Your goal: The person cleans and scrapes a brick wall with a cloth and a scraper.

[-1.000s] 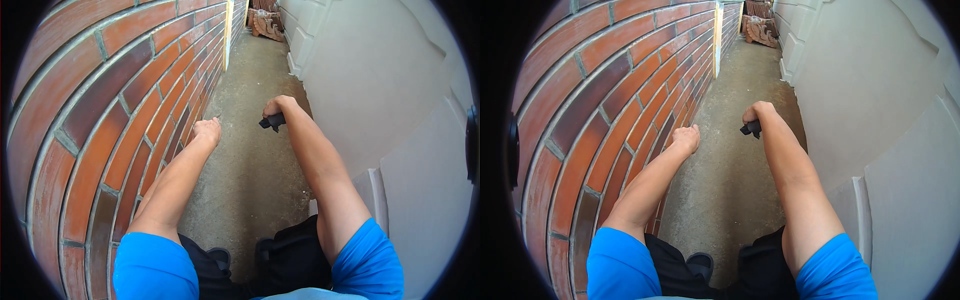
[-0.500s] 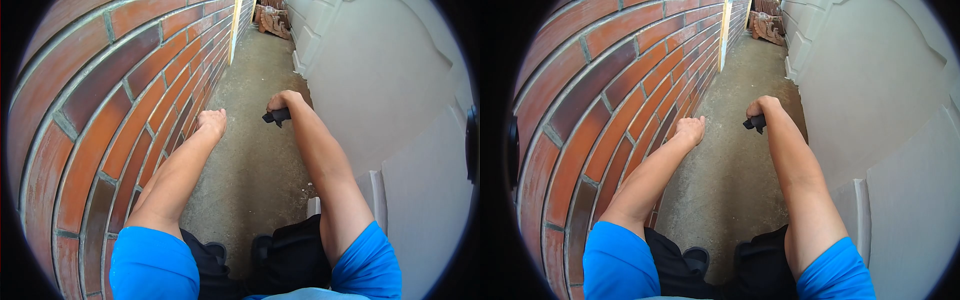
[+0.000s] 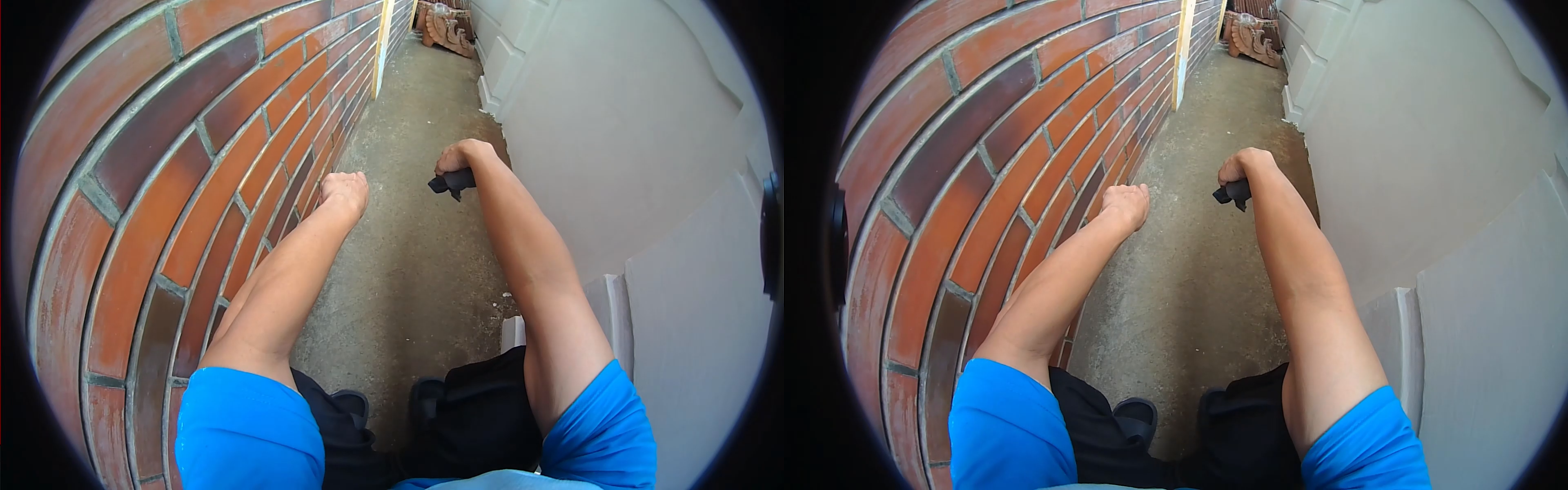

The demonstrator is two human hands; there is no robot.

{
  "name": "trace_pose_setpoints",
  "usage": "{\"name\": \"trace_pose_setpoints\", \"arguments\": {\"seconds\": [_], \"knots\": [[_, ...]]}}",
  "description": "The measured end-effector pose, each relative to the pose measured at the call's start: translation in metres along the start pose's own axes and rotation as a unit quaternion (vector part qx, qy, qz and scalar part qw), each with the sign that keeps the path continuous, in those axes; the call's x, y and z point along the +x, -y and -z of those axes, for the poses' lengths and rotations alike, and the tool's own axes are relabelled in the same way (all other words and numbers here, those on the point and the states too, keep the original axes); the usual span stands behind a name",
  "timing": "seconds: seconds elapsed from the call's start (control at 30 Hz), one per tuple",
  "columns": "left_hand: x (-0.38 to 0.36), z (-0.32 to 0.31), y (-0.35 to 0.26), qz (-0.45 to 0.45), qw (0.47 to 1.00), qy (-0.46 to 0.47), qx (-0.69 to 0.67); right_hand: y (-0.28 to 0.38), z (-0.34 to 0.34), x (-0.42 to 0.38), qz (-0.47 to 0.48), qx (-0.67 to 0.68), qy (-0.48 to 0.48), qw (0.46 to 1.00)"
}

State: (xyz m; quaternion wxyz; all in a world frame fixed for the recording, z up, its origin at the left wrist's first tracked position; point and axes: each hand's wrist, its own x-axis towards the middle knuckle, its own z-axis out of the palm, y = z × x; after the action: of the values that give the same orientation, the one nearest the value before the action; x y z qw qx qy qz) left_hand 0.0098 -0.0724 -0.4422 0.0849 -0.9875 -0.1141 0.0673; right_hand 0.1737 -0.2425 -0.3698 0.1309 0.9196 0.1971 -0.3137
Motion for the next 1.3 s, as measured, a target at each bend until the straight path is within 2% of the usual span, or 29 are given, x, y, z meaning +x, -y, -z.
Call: {"name": "trace_pose_setpoints", "arguments": {"seconds": [1.3], "knots": [[0.001,-0.002,0.000,0.013,1.000,0.012,-0.018,0.006,-0.001,-0.006,-0.014,0.003,0.012,1.000]]}}
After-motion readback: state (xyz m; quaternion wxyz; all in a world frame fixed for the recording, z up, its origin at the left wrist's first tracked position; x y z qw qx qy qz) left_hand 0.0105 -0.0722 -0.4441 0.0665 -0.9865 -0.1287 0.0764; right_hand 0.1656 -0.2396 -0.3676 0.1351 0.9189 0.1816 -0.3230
